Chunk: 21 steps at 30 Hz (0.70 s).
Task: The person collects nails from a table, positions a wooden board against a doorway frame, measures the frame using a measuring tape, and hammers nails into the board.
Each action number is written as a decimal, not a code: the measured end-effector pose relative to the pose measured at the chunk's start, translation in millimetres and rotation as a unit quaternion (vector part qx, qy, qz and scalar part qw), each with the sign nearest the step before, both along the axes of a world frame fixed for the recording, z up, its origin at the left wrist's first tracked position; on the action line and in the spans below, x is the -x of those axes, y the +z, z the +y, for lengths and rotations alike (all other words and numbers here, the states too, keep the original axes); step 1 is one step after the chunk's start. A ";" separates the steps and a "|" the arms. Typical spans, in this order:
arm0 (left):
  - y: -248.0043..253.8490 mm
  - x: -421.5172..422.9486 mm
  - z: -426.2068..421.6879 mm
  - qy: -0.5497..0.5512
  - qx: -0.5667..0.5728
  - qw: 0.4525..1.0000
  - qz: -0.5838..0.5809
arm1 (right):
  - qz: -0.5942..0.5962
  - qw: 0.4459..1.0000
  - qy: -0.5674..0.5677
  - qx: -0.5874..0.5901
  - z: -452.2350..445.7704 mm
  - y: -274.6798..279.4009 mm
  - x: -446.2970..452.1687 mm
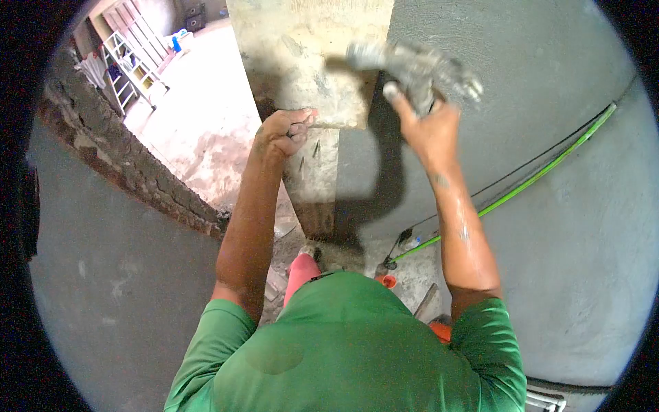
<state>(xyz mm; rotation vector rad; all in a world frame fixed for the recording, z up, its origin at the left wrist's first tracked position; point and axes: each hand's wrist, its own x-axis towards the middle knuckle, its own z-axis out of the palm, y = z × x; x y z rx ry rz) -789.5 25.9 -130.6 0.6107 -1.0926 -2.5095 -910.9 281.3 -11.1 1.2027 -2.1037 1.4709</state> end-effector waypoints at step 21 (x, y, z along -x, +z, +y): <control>25.3 1.2 25.8 0.099 0.006 0.993 -0.069 | 0.039 0.962 0.177 -0.205 32.8 -130.9 -43.0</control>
